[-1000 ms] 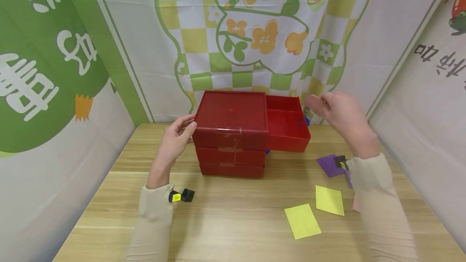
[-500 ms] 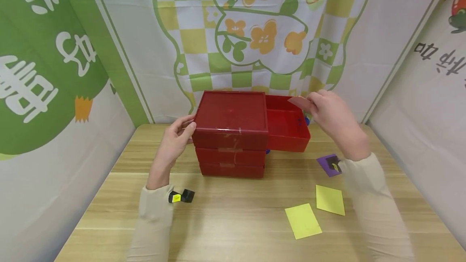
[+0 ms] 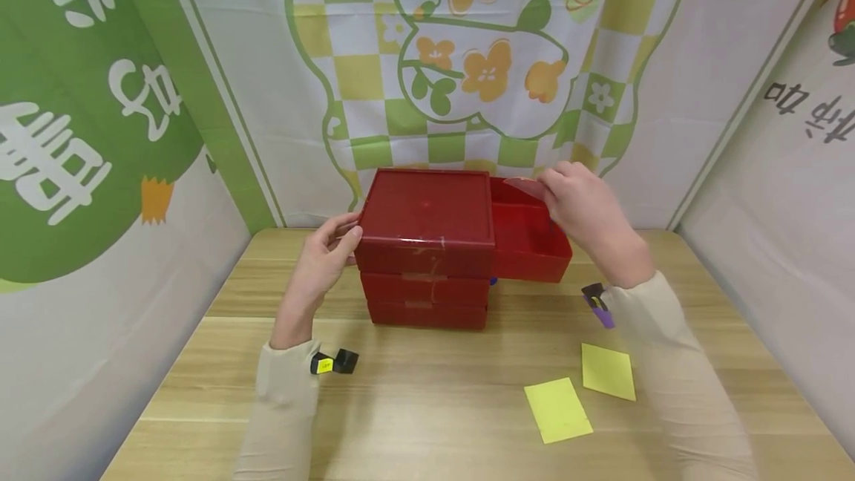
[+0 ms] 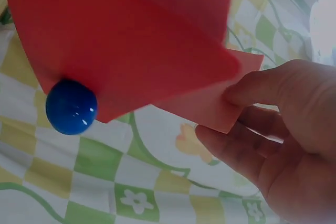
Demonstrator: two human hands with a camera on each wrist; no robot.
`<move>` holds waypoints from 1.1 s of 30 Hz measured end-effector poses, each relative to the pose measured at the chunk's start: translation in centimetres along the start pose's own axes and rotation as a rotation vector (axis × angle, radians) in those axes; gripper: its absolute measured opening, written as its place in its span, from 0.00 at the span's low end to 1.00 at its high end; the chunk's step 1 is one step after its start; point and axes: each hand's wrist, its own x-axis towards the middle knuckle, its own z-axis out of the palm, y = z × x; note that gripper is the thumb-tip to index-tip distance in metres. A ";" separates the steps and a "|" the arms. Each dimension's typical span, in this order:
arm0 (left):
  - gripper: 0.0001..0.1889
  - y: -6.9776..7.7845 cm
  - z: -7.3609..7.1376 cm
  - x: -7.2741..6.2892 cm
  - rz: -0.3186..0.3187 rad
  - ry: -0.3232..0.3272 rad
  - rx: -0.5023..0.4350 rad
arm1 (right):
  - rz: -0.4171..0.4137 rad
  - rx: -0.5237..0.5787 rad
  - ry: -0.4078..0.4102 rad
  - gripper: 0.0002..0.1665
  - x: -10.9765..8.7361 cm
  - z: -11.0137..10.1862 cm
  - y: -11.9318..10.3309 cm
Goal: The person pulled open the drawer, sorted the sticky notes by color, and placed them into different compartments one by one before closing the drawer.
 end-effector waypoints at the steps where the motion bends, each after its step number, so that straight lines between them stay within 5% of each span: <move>1: 0.23 0.0 0.0 0.0 -0.001 0.000 0.001 | 0.011 -0.003 -0.027 0.06 0.1 0.2 0.0; 10: 0.23 0.2 0.1 -0.1 0.002 0.001 0.004 | 0.000 -0.107 -0.240 0.04 0.3 3.1 0.2; 23: 0.24 0.1 0.0 0.1 0.003 -0.003 0.008 | -0.040 -0.103 -0.376 0.05 0.4 4.4 0.3; 33: 0.24 0.1 0.1 0.0 -0.001 -0.006 0.011 | -0.028 -0.086 -0.403 0.02 0.3 3.7 0.0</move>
